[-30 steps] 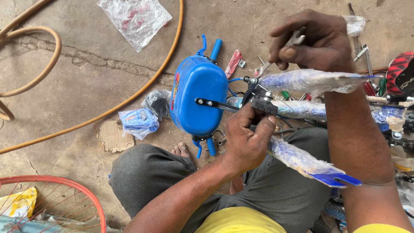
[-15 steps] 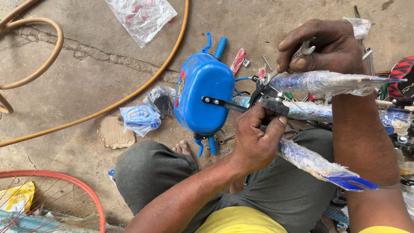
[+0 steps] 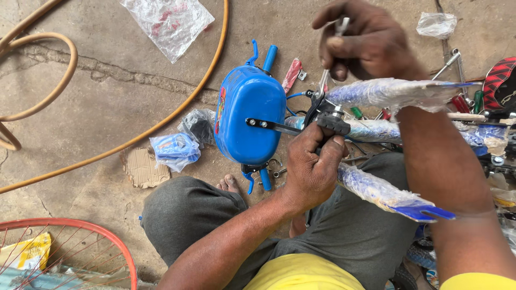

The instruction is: The person sits on the floor and uses a wrench to tighten bolts on the bicycle handlebar stem. They then remove plastic wrapping from the handlebar and adjust the brake cable.

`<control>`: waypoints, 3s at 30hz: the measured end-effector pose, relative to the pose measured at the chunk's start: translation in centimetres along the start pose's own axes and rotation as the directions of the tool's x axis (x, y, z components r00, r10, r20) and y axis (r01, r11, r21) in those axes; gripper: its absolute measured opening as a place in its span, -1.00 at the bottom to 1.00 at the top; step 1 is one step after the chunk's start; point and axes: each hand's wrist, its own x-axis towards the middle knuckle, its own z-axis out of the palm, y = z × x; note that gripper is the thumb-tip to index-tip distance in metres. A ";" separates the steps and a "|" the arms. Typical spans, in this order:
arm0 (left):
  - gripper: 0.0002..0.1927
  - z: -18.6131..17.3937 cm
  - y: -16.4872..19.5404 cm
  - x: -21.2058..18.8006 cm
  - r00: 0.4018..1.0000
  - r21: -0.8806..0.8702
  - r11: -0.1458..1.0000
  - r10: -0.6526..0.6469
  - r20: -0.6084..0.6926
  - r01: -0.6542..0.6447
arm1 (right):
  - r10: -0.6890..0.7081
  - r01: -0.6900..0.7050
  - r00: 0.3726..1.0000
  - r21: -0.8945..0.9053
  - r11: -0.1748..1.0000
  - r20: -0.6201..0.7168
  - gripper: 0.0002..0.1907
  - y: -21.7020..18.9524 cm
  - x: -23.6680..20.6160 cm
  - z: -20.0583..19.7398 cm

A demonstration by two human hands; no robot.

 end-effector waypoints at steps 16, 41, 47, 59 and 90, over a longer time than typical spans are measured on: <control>-0.90 -0.3 0.0 0.0 0.999 0.036 0.999 0.032 0.017 -0.033 | -0.215 0.233 0.964 0.110 0.966 -0.156 -0.83 2.2 0.0 -2.1; -0.92 -0.6 0.4 0.0 0.998 0.058 0.998 -0.031 0.052 0.028 | 0.315 -0.304 0.946 0.126 0.944 -0.074 -0.77 3.5 1.2 -0.3; -0.90 -0.7 0.6 0.1 0.995 0.026 0.997 -0.069 0.069 0.067 | 0.166 -0.096 0.934 0.225 0.970 -0.316 -0.79 3.5 1.5 -0.2; -0.71 -1.8 -0.3 0.6 0.928 -0.407 0.843 -0.258 0.270 0.353 | -0.282 0.279 0.959 -0.106 0.954 -0.016 -0.78 1.6 -2.0 -1.1; -0.62 -1.9 -0.3 0.7 0.896 -0.545 0.721 -0.256 0.363 0.427 | -0.036 0.036 0.998 -0.013 0.999 -0.053 -0.37 2.7 0.6 -1.3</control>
